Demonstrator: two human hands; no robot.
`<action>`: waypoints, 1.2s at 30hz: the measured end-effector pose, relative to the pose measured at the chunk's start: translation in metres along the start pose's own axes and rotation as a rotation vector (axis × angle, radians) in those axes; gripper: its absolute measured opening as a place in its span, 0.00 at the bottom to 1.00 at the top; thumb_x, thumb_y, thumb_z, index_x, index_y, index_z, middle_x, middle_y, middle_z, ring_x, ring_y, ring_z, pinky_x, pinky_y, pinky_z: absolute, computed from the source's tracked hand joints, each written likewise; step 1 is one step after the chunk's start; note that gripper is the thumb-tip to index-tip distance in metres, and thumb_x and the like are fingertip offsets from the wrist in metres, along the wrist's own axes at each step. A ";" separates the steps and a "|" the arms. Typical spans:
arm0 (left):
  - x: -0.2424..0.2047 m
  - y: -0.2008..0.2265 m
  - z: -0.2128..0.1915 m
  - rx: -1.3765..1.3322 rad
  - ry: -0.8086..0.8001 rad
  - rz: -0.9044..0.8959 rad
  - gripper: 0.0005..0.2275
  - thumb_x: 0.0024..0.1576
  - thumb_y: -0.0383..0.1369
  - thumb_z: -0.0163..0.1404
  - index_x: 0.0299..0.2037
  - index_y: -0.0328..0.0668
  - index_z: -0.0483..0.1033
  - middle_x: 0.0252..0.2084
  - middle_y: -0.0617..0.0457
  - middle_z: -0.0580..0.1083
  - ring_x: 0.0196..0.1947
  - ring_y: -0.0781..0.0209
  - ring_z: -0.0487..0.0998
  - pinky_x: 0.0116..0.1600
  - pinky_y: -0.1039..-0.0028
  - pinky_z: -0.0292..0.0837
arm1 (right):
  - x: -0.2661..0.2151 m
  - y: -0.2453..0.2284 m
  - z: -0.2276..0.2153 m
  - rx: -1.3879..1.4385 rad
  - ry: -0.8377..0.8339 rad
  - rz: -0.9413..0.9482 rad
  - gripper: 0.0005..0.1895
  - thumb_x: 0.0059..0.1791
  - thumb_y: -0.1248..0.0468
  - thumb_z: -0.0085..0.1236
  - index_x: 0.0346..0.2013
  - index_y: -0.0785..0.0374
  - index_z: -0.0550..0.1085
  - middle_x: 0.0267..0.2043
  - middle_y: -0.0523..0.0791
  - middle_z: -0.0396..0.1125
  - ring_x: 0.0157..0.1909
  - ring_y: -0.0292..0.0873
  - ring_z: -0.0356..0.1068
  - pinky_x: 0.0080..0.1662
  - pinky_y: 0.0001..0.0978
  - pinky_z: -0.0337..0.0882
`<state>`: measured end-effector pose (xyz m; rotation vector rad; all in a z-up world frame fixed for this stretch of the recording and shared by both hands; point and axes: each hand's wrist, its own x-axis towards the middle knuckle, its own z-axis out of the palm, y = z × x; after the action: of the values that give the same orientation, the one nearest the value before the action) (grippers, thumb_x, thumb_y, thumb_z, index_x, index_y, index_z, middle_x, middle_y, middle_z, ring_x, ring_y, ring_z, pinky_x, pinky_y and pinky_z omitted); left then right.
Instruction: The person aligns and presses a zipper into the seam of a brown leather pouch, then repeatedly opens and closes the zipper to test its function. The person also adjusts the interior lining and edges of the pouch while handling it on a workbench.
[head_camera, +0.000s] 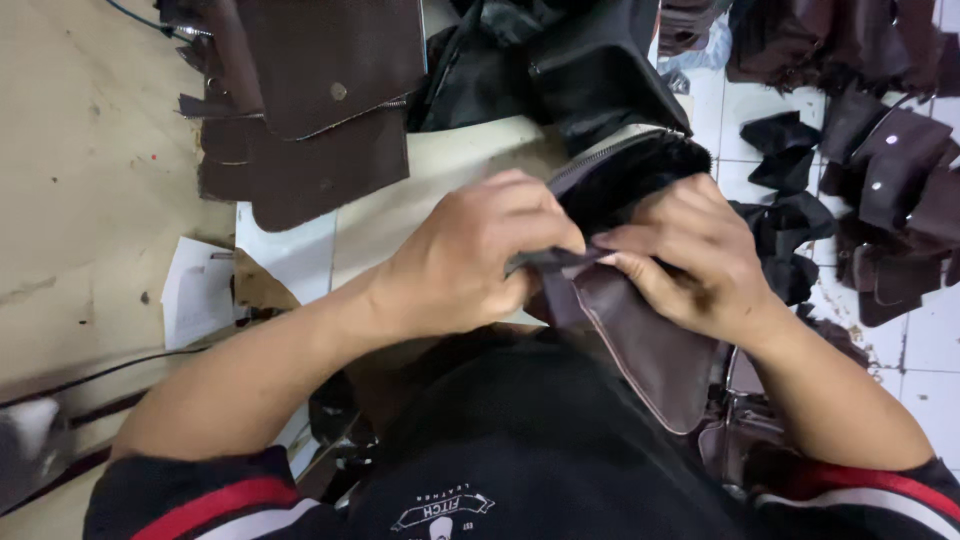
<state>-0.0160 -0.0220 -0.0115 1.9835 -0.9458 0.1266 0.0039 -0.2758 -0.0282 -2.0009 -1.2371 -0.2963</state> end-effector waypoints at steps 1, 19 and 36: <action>-0.004 0.001 0.000 -0.002 -0.007 -0.005 0.17 0.42 0.17 0.53 0.42 0.39 0.79 0.39 0.50 0.76 0.40 0.50 0.75 0.43 0.65 0.70 | -0.002 0.002 0.002 0.005 0.003 0.006 0.08 0.55 0.65 0.54 0.43 0.68 0.77 0.32 0.48 0.67 0.34 0.48 0.65 0.44 0.40 0.58; -0.012 0.015 -0.004 0.413 0.018 0.393 0.05 0.64 0.20 0.53 0.36 0.36 0.76 0.36 0.47 0.74 0.46 0.48 0.82 0.57 0.60 0.84 | -0.020 0.013 0.012 -0.232 0.108 -0.405 0.06 0.52 0.72 0.64 0.37 0.60 0.76 0.34 0.47 0.76 0.33 0.43 0.74 0.41 0.35 0.62; -0.019 -0.005 0.010 0.625 0.078 0.578 0.04 0.64 0.28 0.53 0.36 0.42 0.78 0.36 0.49 0.79 0.47 0.51 0.84 0.59 0.65 0.82 | -0.027 0.023 0.023 -0.416 0.135 -0.533 0.08 0.51 0.72 0.63 0.31 0.55 0.76 0.33 0.47 0.77 0.30 0.41 0.73 0.38 0.33 0.58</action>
<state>-0.0285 -0.0169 -0.0292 2.1577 -1.5385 0.9106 0.0058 -0.2834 -0.0697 -1.9004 -1.7116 -1.0014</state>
